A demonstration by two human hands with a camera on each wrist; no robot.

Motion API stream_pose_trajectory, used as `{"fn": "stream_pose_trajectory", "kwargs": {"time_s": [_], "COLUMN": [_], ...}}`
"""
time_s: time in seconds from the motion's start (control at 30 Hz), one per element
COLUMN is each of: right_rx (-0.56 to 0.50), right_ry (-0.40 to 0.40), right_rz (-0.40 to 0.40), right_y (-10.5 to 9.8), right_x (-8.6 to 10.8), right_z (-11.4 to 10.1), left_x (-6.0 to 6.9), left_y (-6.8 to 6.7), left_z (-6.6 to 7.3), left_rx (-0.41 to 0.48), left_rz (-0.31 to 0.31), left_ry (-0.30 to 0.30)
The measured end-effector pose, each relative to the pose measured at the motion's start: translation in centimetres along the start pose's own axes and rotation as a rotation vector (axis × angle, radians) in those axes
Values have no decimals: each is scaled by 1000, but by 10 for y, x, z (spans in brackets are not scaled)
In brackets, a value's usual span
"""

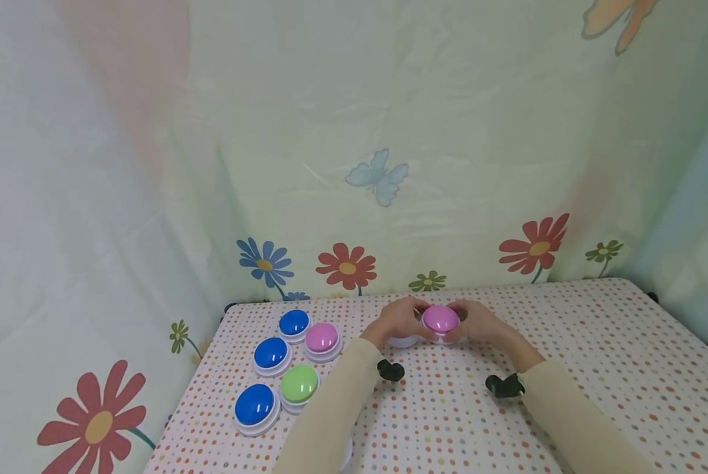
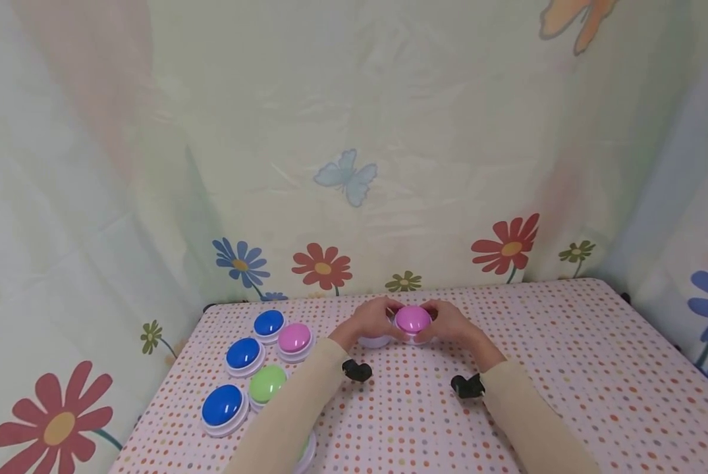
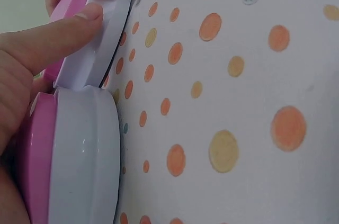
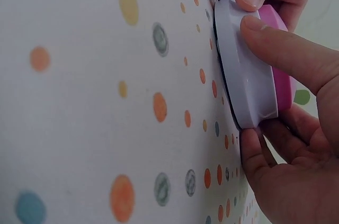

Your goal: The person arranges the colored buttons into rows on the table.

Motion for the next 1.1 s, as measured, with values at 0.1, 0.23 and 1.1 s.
{"fn": "stream_pose_trajectory", "kwargs": {"time_s": [0.1,0.23,1.1], "right_rx": [0,-1,-30], "right_ry": [-9,-36,-301], "right_rz": [0,-15,-87], "right_y": [3,7,38], "right_x": [-2,-5,37], "right_z": [-1,-2,-104], "left_x": [2,2,115], "left_y": [0,-1,-102], "left_z": [-2,-6,-34], "left_rx": [-10,-52,-14], "left_rz": [-2,-28,-72], "left_ry": [1,-2,54]}}
Point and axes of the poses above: each hand's wrist, its own x-axis away from the middle knuckle, its own y-axis out of the palm, z = x × y, the point moved 4 cm from there along -x, towards the middle knuckle, and after that the axes turned 1 degree about -z, right-handed, at the moved point
